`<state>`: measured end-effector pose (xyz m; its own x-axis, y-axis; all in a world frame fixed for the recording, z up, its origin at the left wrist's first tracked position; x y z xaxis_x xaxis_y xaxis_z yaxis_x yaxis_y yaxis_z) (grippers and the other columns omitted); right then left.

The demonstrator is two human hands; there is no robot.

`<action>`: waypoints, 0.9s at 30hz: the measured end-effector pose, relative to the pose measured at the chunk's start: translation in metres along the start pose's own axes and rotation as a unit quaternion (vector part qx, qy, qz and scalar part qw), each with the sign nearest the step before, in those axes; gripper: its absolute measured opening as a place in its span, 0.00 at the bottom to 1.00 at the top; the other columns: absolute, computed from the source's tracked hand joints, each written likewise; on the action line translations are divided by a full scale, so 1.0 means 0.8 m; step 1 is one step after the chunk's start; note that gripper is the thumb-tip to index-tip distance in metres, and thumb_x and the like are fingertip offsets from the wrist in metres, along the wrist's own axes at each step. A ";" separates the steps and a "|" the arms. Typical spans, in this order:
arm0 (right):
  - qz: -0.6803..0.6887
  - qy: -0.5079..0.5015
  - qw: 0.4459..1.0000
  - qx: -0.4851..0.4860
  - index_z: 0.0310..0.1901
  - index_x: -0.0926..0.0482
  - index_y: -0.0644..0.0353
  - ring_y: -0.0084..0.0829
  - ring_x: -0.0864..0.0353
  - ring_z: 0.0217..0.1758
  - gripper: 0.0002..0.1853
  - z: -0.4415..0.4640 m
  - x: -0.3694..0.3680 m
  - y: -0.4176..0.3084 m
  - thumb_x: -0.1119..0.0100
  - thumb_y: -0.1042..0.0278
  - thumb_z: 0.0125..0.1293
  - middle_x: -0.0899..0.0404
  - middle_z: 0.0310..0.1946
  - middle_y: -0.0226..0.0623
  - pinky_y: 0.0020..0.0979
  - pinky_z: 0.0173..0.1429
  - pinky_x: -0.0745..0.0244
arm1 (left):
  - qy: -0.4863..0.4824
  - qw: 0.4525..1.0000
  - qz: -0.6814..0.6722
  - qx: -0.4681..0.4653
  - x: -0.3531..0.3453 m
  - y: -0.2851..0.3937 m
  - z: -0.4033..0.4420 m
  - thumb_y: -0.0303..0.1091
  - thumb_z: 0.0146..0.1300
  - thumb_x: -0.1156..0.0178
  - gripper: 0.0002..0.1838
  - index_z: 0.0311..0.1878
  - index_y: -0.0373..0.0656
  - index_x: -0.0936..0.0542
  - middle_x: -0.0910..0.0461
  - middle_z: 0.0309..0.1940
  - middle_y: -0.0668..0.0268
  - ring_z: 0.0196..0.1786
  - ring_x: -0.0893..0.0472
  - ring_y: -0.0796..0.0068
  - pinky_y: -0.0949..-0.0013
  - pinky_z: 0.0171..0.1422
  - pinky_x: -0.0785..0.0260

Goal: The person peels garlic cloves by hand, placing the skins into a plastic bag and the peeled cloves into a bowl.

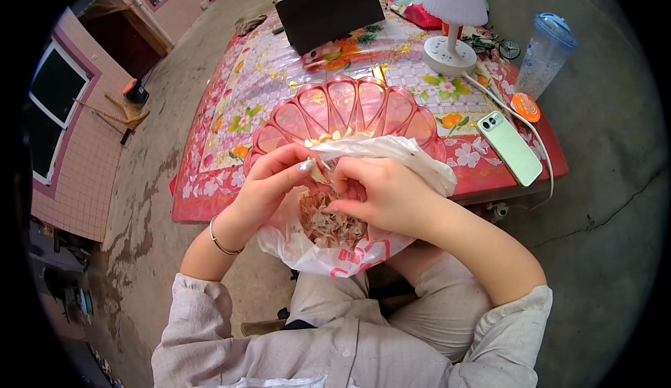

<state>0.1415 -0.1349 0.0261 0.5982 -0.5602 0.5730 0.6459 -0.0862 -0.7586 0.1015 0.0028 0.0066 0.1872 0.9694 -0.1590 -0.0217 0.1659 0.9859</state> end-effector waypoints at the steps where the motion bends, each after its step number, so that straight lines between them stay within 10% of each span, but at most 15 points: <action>1: 0.008 0.017 1.000 0.001 0.22 0.30 0.62 0.30 0.28 0.24 0.09 0.001 0.002 0.001 0.39 0.69 0.48 0.28 0.20 0.36 0.29 0.29 0.33 | -0.010 1.000 0.005 0.000 0.001 0.001 0.000 0.31 0.61 0.52 0.09 0.42 0.36 0.30 0.26 0.35 0.64 0.38 0.25 0.77 0.73 0.44 0.32; 27: 0.164 -0.013 0.985 -0.055 0.35 0.27 0.63 0.17 0.31 0.24 0.08 -0.004 -0.007 0.010 0.48 0.67 0.60 0.27 0.24 0.30 0.21 0.29 0.35 | -0.132 0.962 0.209 -0.118 -0.002 0.015 0.006 0.22 0.57 0.48 0.11 0.43 0.38 0.35 0.28 0.34 0.67 0.40 0.27 0.81 0.76 0.43 0.33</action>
<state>0.1419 -0.1348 0.0154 0.7787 -0.5517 0.2988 0.3621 0.0062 -0.9321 0.1053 0.0022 0.0186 0.3554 0.8861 0.2974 -0.3651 -0.1613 0.9169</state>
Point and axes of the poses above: each hand's wrist, its own z-axis towards the middle knuckle, its own x-axis out of the back of the hand, y = z × x, the point moved 5 cm from there along z, towards the middle knuckle
